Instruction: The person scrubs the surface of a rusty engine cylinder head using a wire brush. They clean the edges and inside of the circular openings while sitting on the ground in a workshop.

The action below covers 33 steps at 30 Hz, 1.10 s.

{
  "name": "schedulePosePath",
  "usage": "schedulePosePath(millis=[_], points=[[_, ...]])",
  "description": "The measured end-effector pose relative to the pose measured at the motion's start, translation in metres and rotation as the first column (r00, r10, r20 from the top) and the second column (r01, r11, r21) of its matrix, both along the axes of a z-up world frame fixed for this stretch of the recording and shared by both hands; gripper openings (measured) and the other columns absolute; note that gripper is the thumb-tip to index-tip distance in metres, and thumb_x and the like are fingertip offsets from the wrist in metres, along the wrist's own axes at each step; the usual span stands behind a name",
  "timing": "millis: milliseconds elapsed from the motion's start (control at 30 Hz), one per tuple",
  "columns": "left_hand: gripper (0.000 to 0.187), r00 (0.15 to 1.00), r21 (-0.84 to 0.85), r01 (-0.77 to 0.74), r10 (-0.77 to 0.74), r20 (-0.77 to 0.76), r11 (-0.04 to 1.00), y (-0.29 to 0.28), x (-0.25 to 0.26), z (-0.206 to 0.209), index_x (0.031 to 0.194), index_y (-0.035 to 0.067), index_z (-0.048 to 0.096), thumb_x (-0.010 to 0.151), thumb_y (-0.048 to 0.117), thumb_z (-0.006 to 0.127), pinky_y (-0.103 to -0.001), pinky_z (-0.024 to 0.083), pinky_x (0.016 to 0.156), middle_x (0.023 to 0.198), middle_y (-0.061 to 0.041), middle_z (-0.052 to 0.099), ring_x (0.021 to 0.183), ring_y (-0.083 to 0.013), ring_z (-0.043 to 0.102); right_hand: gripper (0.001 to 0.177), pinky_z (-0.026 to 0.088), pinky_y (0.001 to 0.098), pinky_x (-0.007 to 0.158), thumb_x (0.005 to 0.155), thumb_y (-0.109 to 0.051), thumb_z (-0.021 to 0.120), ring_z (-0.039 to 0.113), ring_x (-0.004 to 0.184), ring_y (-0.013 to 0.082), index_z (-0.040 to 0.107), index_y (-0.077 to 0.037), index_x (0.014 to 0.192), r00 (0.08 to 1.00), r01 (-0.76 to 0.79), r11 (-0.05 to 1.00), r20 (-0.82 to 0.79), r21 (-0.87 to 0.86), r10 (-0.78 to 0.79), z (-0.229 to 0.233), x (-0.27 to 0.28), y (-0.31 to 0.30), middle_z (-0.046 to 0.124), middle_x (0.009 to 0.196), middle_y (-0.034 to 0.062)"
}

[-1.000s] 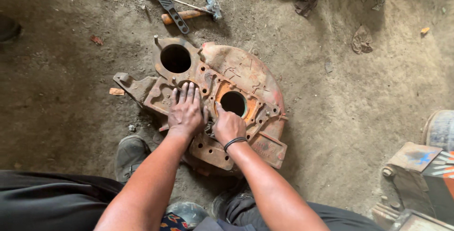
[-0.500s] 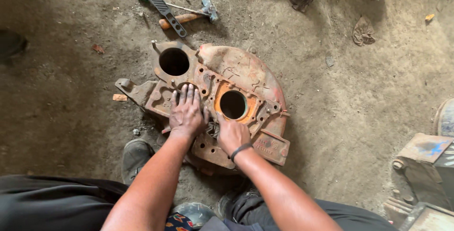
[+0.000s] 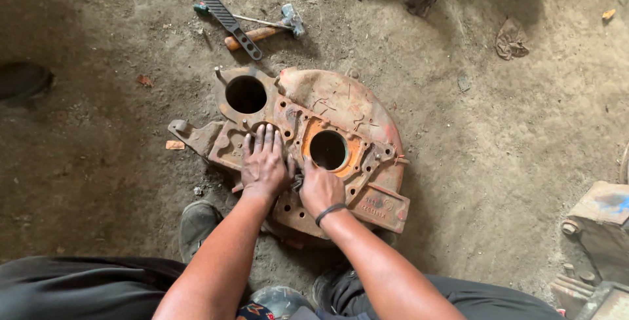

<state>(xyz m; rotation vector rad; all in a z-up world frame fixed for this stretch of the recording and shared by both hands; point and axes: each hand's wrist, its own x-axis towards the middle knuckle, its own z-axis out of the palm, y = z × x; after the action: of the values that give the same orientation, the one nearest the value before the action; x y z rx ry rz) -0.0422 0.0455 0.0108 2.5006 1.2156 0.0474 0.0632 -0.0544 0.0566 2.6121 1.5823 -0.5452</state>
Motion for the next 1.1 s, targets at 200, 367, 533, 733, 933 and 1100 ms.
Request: schedulePosePath(millis=[200,367,533,733,933,1100], points=[[0.073,1.0,-0.005,-0.025,0.026,0.015,1.0,-0.003,-0.002,0.001,0.148,0.001,0.047,0.09,0.044,0.048,-0.052,0.011,0.123,0.161,-0.018,0.038,0.151,-0.0314,0.03,0.052,0.055,0.0538,0.064,0.092,-0.003,0.044,0.069,0.068,0.0399,0.057,-0.008,0.142,0.996,0.071,0.997,-0.045,-0.001,-0.071,0.003,0.011,0.022,0.068,0.072,0.0232],[0.071,0.999,0.008,-0.025,0.025,0.038,1.0,-0.004,0.0,0.001,0.148,0.001,0.047,0.092,0.045,0.046,-0.052,0.011,0.124,0.16,-0.018,0.039,0.151,-0.0313,0.03,0.052,0.056,0.0505,0.062,0.091,-0.002,0.044,0.069,0.065,0.0365,0.058,-0.007,0.14,0.999,0.041,0.999,-0.02,-0.022,-0.042,0.007,-0.001,0.007,0.068,0.072,0.0222],[0.072,1.0,-0.029,-0.024,0.023,-0.018,0.999,-0.004,0.0,0.003,0.151,0.002,0.044,0.092,0.044,0.044,-0.05,0.009,0.124,0.163,-0.017,0.035,0.153,-0.0292,0.027,0.052,0.055,0.0482,0.061,0.092,-0.001,0.044,0.067,0.064,0.0333,0.065,-0.014,0.137,0.986,0.163,0.986,-0.049,0.025,-0.162,0.005,0.011,0.022,0.069,0.074,0.0192],[0.075,1.0,-0.053,-0.022,0.022,-0.011,0.998,-0.003,0.001,0.001,0.151,0.003,0.042,0.089,0.046,0.044,-0.05,0.007,0.124,0.162,-0.016,0.033,0.152,-0.0287,0.025,0.049,0.055,0.0548,0.066,0.091,-0.005,0.046,0.069,0.068,0.0406,0.061,-0.008,0.138,1.0,0.023,0.999,0.01,0.049,-0.024,0.001,-0.004,-0.002,0.068,0.074,0.024],[0.073,1.0,-0.019,-0.025,0.025,0.003,1.0,-0.004,0.0,-0.002,0.151,0.002,0.044,0.092,0.045,0.045,-0.051,0.009,0.124,0.162,-0.017,0.036,0.153,-0.03,0.028,0.033,0.055,0.0552,0.07,0.104,-0.014,0.044,0.069,0.074,0.041,0.069,-0.008,0.125,0.997,0.076,0.994,0.001,0.082,-0.076,-0.013,0.018,0.024,0.069,0.077,0.022],[0.075,0.999,-0.007,-0.019,0.019,0.03,1.0,-0.003,-0.001,0.0,0.15,0.001,0.044,0.09,0.046,0.047,-0.052,0.01,0.124,0.161,-0.018,0.036,0.151,-0.0305,0.027,0.051,0.056,0.0491,0.056,0.095,0.0,0.039,0.069,0.06,0.0345,0.058,-0.006,0.142,0.999,0.034,0.999,-0.002,-0.01,-0.034,-0.012,0.001,-0.003,0.066,0.071,0.0214]])
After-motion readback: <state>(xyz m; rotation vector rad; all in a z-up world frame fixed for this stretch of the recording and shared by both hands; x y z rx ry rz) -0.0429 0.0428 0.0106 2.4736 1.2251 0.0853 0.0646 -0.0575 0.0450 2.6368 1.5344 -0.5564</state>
